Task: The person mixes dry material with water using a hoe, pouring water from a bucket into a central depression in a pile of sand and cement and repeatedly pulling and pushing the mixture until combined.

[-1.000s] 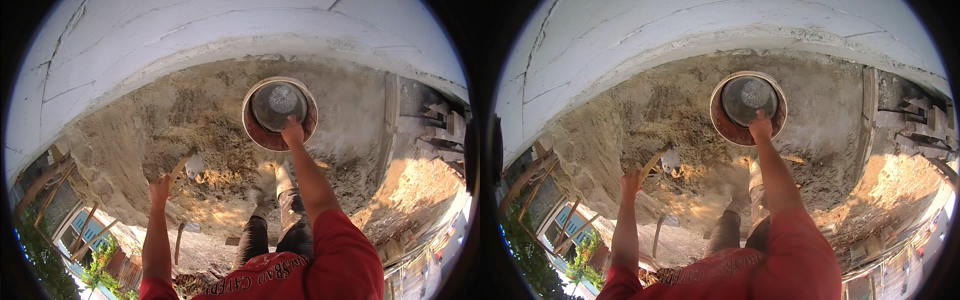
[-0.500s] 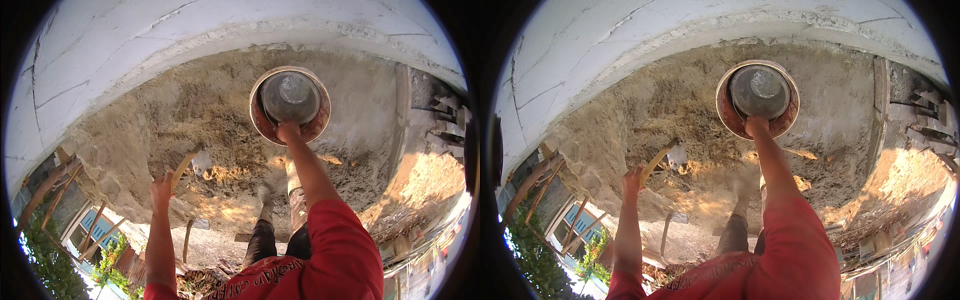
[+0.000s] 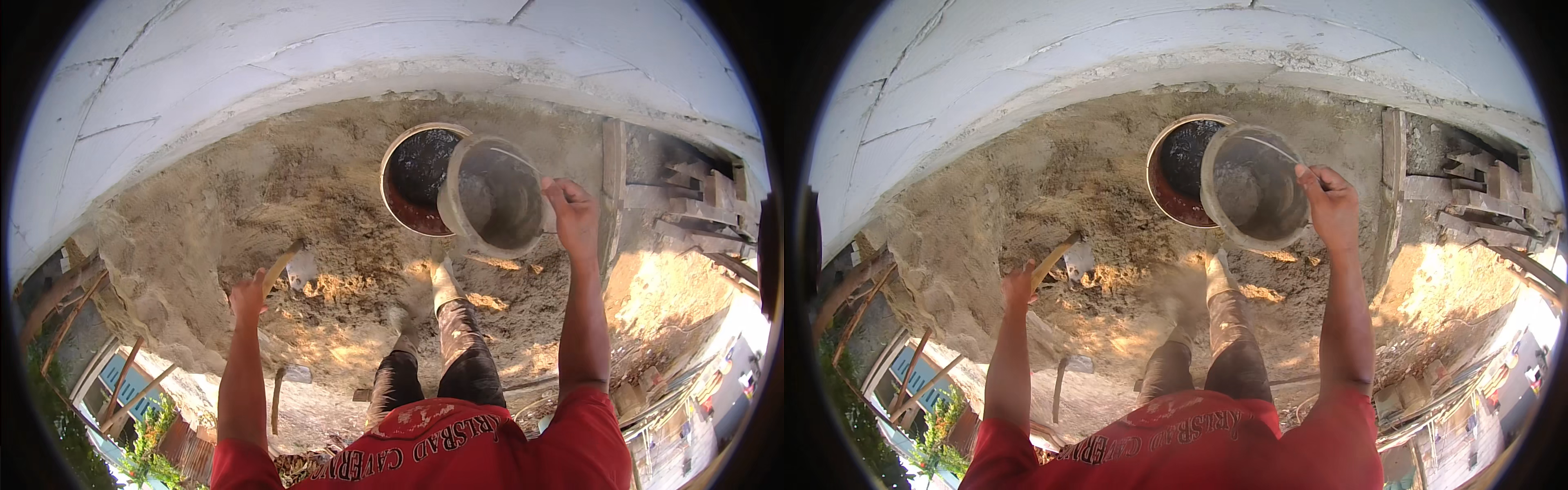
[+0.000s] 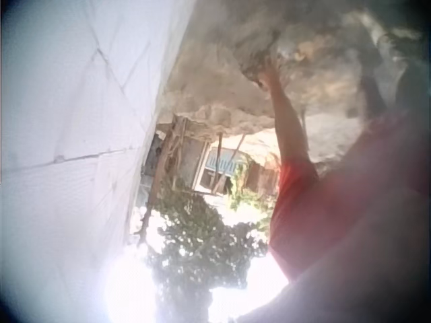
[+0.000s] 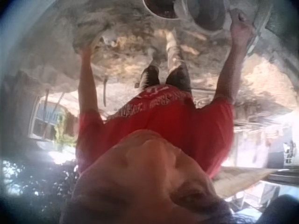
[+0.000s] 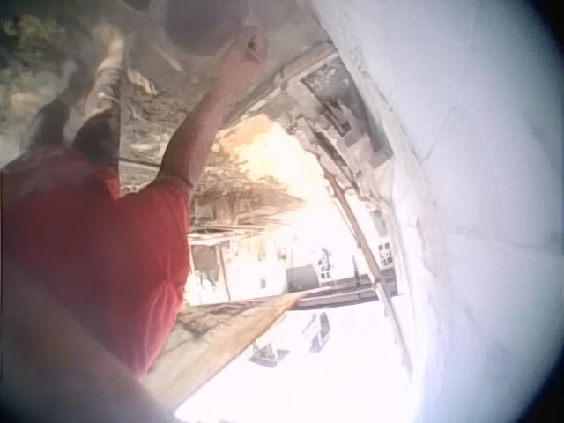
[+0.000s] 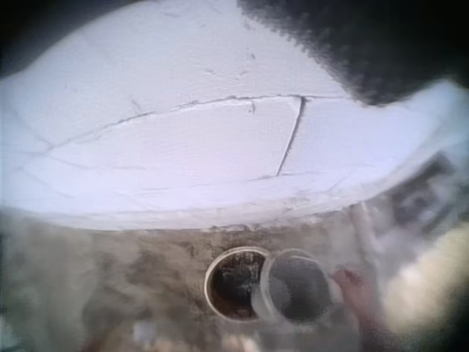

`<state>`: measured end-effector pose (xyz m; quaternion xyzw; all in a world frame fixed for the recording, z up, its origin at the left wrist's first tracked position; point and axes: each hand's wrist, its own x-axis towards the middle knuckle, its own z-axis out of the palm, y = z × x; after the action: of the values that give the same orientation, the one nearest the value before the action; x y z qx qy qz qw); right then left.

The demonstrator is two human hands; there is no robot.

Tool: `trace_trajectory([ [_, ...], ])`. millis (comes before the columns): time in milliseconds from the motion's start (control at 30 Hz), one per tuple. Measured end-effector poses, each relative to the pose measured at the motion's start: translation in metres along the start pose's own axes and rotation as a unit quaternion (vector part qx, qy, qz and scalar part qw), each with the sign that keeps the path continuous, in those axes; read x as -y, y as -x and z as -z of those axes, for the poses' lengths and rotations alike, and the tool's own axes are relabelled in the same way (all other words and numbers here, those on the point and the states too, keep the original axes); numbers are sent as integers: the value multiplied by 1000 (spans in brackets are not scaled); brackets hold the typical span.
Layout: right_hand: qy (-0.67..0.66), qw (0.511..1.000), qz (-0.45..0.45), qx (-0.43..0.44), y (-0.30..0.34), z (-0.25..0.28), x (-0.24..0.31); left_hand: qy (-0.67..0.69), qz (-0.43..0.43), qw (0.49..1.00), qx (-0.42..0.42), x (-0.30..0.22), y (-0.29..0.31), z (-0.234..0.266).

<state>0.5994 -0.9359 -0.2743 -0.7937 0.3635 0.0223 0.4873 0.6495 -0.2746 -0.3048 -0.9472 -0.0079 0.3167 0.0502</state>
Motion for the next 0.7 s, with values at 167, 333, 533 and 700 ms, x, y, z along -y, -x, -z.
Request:
trace_trajectory([
  [167, 60, 992, 18, -112, -17, 81, -29, 115, 39, 993, 1, -1, 12, 2],
  [333, 283, 950, -23, -131, -86, -3, -186, 254, 290, 923, 15, -52, 18, 46],
  [533, 364, 913, -96, -156, -178, 6, -327, 283, 254, 925, 24, -35, 11, 6],
  [700, 287, 958, -4, -19, -117, -170, -216, 262, 373, 890, -33, 36, 74, 11],
])
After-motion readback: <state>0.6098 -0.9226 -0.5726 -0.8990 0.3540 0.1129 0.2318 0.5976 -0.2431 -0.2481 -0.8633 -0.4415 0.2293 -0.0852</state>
